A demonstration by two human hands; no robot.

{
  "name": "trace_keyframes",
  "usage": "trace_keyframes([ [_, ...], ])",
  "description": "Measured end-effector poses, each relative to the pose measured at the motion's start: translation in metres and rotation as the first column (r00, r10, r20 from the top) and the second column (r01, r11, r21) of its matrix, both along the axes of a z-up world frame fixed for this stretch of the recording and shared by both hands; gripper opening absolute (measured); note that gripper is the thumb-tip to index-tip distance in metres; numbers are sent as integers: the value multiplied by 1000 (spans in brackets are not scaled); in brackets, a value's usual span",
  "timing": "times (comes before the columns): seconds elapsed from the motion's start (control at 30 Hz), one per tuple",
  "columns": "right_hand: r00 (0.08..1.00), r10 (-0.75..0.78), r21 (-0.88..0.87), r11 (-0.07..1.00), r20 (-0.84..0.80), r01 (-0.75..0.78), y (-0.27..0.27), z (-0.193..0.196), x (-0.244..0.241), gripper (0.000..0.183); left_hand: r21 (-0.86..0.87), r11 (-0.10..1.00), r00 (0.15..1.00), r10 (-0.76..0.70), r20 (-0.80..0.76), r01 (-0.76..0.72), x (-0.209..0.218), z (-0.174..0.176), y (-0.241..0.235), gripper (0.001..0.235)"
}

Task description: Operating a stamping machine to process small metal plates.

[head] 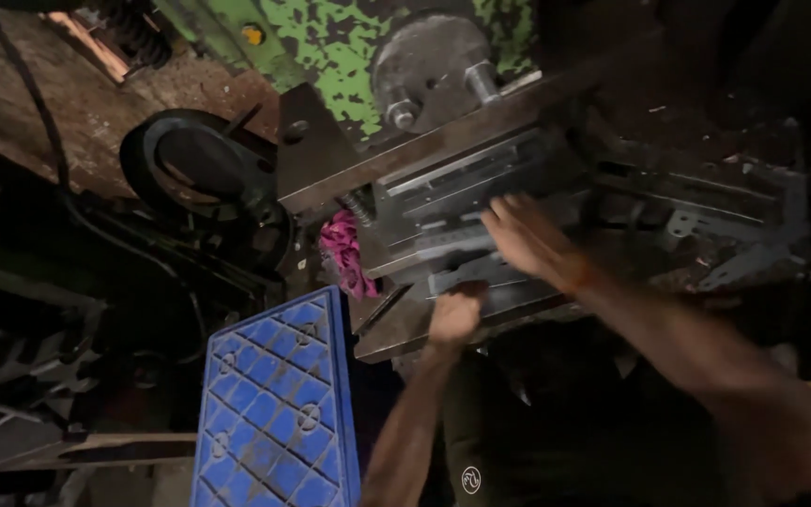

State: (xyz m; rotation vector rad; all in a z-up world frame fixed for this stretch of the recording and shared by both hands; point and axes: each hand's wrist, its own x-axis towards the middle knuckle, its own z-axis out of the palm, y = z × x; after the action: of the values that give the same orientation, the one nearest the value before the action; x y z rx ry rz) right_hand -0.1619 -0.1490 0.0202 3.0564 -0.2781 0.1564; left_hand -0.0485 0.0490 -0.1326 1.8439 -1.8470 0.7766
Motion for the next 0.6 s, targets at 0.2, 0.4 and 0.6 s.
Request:
trace_keyframes([
  [0.2,713,-275,474,876,645,-92,-30,-121,-159,29,304,925,972,233,13,-226,26,85,-23,48],
  [0.4,466,-881,693,-287,80,-661,-17,-218,-263,37,189,901,921,377,99,-390,97,99,-103,38],
  [0.6,402,-828,676,-555,-391,-485,7,-264,-287,48,250,929,955,292,-46,-272,63,136,-98,27],
])
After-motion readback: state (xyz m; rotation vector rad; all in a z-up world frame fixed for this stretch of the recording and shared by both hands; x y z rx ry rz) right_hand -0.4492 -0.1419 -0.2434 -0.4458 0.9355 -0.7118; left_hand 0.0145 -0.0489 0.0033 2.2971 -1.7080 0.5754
